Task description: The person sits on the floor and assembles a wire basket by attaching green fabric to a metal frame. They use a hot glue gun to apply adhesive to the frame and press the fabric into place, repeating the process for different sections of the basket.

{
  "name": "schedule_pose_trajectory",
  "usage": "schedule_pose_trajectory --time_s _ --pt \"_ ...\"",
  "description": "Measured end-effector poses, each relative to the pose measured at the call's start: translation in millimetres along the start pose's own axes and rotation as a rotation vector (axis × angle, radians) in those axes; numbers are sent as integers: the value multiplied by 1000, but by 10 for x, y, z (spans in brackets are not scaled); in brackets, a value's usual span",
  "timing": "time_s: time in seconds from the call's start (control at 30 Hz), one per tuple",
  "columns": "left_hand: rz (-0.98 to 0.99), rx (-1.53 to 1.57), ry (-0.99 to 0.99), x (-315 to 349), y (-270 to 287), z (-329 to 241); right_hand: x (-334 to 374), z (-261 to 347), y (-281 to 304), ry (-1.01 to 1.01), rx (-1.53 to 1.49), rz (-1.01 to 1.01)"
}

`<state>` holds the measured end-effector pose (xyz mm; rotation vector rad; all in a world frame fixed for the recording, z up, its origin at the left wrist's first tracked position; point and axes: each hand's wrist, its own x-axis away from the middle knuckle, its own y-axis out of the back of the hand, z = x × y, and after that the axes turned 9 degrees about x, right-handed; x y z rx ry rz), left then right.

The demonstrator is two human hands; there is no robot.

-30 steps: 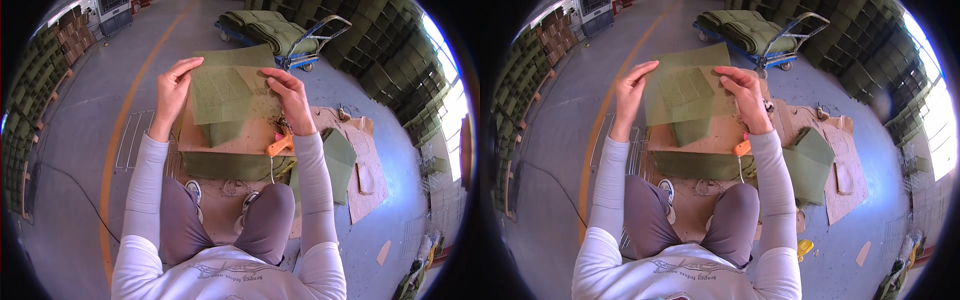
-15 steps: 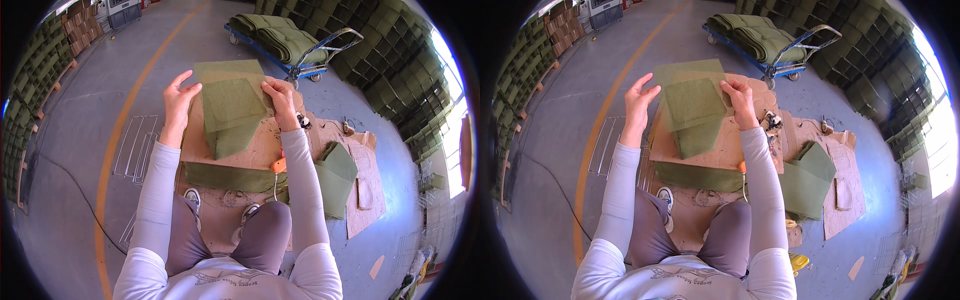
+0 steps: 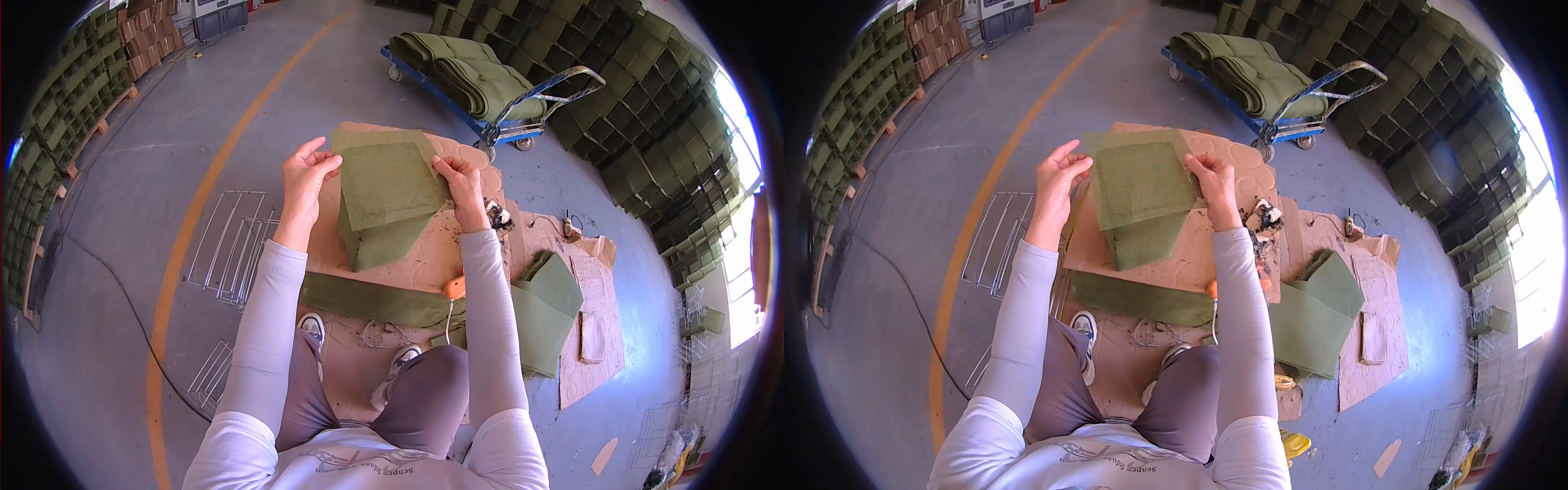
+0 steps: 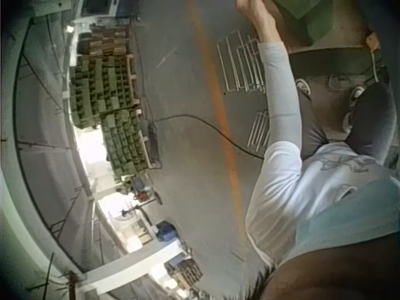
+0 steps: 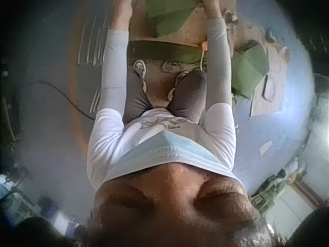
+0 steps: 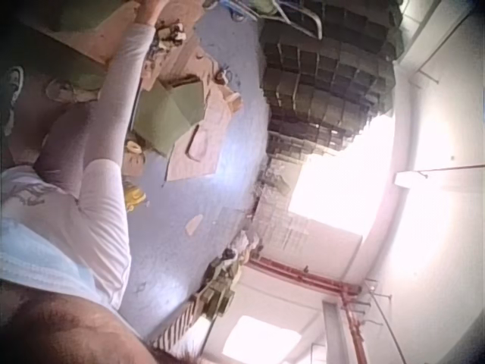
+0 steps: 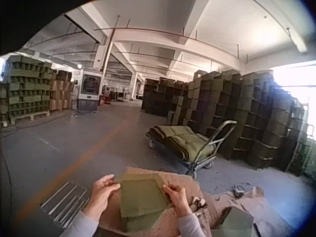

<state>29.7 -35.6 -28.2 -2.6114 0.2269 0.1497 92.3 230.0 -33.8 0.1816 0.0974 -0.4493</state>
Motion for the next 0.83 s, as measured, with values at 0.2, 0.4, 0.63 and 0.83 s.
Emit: schedule_pose_trajectory --time_s 0.2,0.4,0.63,0.83 --pt "-16 30 36 11 31 79 -10 -35 -10 8 -6 -39" --pt "-10 44 51 -23 73 164 -17 -82 -10 1 -10 -28" --pt "-15 45 76 -32 85 207 -24 -142 13 8 -21 -19" --pt "-11 55 109 -20 94 200 -10 -136 14 7 -3 11"
